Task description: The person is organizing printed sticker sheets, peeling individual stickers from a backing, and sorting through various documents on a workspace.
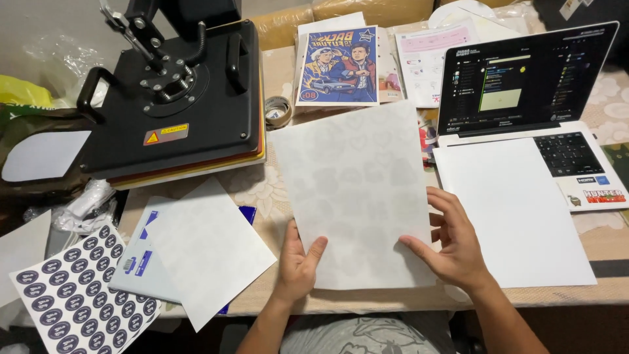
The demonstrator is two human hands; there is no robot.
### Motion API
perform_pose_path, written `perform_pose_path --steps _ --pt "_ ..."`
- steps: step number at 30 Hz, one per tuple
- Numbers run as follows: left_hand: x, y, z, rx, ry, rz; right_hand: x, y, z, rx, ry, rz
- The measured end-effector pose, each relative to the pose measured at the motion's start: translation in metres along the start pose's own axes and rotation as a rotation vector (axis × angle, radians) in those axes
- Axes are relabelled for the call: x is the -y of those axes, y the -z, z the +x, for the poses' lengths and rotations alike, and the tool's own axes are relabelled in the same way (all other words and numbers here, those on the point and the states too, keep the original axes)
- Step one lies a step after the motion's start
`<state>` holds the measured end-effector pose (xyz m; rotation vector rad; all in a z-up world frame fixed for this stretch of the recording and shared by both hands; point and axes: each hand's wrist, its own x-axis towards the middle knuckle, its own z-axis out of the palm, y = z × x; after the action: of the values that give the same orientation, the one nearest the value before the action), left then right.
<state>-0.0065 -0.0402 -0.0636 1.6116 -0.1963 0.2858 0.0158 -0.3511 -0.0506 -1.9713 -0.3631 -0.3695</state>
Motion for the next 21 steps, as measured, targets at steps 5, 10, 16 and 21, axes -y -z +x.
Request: perform_pose_path --steps 5,10,16,21 --pt "-0.008 -0.011 -0.021 0.115 0.514 -0.079 0.01 0.0 0.014 0.034 -0.253 -0.142" --pt "0.0 0.004 -0.003 0.105 0.66 -0.028 -0.001 -0.011 0.006 0.153 -0.329 -0.144" --pt "0.014 0.01 0.06 -0.029 0.486 -0.144 0.034 -0.012 0.014 0.249 -0.47 -0.124" --pt "0.06 0.004 0.087 -0.072 0.423 -0.015 0.036 -0.007 0.01 0.254 -0.511 -0.205"
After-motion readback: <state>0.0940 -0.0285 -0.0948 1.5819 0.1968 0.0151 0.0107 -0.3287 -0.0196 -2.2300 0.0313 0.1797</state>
